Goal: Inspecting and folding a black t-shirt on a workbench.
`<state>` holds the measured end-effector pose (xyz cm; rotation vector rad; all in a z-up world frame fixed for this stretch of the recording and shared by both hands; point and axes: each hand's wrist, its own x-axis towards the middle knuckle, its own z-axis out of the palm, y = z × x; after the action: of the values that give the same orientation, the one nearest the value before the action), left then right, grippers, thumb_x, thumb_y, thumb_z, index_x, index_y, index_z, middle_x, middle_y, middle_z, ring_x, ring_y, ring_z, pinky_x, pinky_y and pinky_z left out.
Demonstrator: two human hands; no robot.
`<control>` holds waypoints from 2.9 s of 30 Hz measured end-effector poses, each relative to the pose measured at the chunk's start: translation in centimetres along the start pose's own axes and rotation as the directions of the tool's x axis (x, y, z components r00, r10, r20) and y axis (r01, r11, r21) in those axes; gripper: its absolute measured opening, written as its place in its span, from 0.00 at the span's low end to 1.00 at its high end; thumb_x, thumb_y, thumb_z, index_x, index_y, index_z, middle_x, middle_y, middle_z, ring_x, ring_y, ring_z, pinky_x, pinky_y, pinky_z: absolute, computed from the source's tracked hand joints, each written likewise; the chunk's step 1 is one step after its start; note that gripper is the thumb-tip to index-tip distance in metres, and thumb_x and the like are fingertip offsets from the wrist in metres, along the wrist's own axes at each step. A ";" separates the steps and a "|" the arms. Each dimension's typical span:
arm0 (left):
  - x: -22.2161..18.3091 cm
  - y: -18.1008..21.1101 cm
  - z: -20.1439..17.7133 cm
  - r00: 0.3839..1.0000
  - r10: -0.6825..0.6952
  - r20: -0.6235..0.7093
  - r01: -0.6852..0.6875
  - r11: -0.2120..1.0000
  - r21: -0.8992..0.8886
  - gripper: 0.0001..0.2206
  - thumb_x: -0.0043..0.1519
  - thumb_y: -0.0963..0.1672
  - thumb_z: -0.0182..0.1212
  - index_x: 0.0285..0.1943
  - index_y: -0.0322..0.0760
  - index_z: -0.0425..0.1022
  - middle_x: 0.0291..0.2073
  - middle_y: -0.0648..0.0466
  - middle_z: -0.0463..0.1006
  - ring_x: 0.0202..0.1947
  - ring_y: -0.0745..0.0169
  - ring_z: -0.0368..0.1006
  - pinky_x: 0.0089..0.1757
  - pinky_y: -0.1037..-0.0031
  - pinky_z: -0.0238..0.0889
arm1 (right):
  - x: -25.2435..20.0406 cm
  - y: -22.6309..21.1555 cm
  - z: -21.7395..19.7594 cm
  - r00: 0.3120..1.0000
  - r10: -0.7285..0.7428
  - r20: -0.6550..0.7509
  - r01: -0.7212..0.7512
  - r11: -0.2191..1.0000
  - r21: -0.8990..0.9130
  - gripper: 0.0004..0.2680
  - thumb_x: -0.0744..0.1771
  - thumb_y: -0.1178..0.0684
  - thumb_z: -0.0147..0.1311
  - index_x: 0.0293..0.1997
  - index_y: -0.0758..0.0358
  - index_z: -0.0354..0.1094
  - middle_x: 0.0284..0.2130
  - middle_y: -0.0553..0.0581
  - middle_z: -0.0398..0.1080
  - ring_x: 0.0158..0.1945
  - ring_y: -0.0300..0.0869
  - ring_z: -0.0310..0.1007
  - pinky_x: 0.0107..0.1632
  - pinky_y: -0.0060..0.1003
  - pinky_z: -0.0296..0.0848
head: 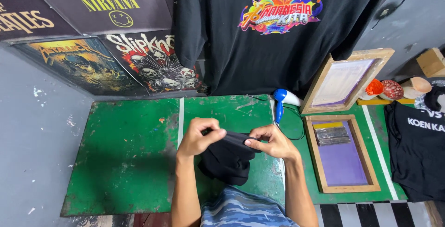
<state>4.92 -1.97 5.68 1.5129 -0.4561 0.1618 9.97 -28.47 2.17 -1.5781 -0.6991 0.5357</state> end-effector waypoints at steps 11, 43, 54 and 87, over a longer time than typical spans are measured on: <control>0.2 -4.4 1.7 0.947 -0.299 0.114 0.299 0.954 0.021 0.17 0.58 0.43 0.70 0.54 0.33 0.75 0.41 0.47 0.81 0.45 0.59 0.74 0.49 0.61 0.69 | 1.9 0.2 -0.5 0.996 0.094 -0.004 -0.094 0.996 0.007 0.06 0.65 0.59 0.62 0.26 0.63 0.76 0.16 0.49 0.71 0.24 0.33 0.64 0.31 0.29 0.66; -1.6 -6.2 -2.4 0.887 -0.436 0.151 0.381 0.877 0.294 0.08 0.59 0.45 0.71 0.34 0.34 0.80 0.22 0.54 0.75 0.29 0.66 0.62 0.33 0.70 0.57 | 0.1 1.6 0.4 0.956 0.289 0.048 -0.285 0.956 -0.073 0.04 0.65 0.57 0.63 0.29 0.63 0.76 0.18 0.46 0.72 0.23 0.31 0.61 0.28 0.26 0.59; -9.8 -15.2 2.4 0.521 -0.853 0.031 0.778 0.489 0.394 0.31 0.48 0.58 0.78 0.45 0.31 0.75 0.20 0.48 0.80 0.20 0.58 0.78 0.26 0.74 0.68 | 1.6 3.5 1.9 0.894 0.259 -0.365 0.083 0.707 0.703 0.06 0.69 0.58 0.55 0.32 0.65 0.70 0.17 0.58 0.70 0.18 0.38 0.71 0.26 0.30 0.71; -4.7 -15.6 6.9 0.775 -0.631 -0.027 0.561 0.667 0.490 0.32 0.57 0.41 0.64 0.74 0.39 0.63 0.65 0.37 0.69 0.67 0.34 0.64 0.62 0.44 0.58 | -1.5 6.7 1.9 0.691 0.221 -0.688 0.464 0.595 0.657 0.12 0.70 0.55 0.49 0.60 0.60 0.62 0.40 0.65 0.73 0.37 0.49 0.80 0.41 0.46 0.84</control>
<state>5.25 -8.97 -10.60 2.0988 0.0074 -0.3968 8.50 -28.50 -4.75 -0.7044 0.0933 0.0229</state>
